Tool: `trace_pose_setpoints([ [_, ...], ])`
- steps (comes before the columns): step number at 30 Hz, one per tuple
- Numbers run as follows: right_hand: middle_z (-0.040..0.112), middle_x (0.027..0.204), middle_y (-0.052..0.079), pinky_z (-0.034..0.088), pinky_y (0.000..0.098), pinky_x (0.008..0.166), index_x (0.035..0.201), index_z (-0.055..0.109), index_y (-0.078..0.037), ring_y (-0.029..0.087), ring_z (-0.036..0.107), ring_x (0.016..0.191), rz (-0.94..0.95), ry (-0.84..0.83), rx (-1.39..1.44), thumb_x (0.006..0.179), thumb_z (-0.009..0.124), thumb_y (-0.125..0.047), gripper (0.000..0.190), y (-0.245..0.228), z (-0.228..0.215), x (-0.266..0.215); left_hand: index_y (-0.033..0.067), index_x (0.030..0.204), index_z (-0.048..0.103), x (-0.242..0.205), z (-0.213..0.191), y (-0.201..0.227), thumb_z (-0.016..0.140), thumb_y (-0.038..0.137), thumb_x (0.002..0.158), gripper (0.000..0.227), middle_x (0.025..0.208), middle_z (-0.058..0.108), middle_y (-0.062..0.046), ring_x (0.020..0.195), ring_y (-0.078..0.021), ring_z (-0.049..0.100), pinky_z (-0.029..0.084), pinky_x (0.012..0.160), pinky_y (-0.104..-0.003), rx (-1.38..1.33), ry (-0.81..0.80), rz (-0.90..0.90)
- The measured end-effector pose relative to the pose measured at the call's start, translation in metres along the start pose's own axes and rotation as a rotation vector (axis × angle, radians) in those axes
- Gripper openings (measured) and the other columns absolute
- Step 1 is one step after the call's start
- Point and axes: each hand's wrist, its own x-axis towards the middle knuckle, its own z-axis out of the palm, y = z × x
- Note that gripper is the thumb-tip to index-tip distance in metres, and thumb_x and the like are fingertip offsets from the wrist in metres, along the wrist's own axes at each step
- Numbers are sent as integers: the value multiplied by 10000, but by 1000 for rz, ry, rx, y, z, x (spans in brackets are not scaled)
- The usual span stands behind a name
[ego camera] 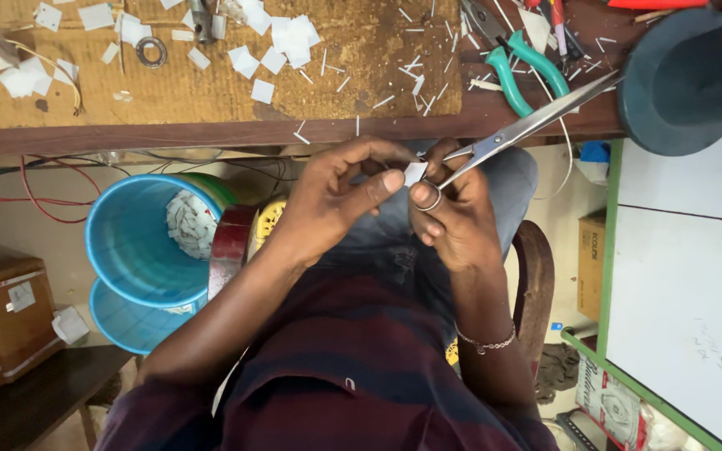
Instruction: The person cuts small white insulating pieces with scissors and places them into slots on a copper-wound stator assembly. They then use a screwdriver to press and adjust the pieces within the stator slots.
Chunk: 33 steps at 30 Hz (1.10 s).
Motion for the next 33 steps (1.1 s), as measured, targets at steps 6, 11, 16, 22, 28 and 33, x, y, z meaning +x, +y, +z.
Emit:
trace_pose_setpoints([
  [6,537,768,-1,336,202,407,1036,479,-67,39,418,469,11,60,-82,927,786,-93,327,4,3,2,43,1142,684,6,1,-4,764,120,987,191,1051,714,-28,967,-102,667,549,802,-243,80,23,183],
  [11,562,770,7,338,203,438,1056,521,-41,44,453,509,-107,168,-350,929,813,-107,325,9,9,4,45,1108,682,11,3,-5,758,116,926,209,967,720,-7,810,-50,682,579,594,-216,46,69,24],
  [16,605,800,11,339,193,463,1075,524,-52,31,471,547,-185,203,-396,916,830,-124,352,7,14,1,26,1068,704,11,3,-4,756,121,936,171,927,728,-14,752,-38,676,603,566,-228,102,77,31],
  [22,597,802,-4,365,188,472,1044,545,-47,30,497,561,-212,254,-531,909,832,-120,325,5,21,-1,28,1087,704,10,1,9,730,111,969,147,821,676,-31,625,-62,642,500,531,-227,266,27,76],
  [28,639,839,37,454,214,514,1089,566,-15,68,571,609,-202,174,-483,911,817,-98,319,3,15,2,36,1063,701,13,-1,22,680,99,998,93,898,667,-19,659,-80,675,504,516,-225,279,23,197],
  [33,716,928,111,540,243,548,1117,576,14,129,670,660,-108,129,-553,954,742,-103,261,6,14,-3,60,1031,585,17,-25,29,648,153,1011,114,1000,682,-20,835,-59,796,521,441,-220,63,2,168],
])
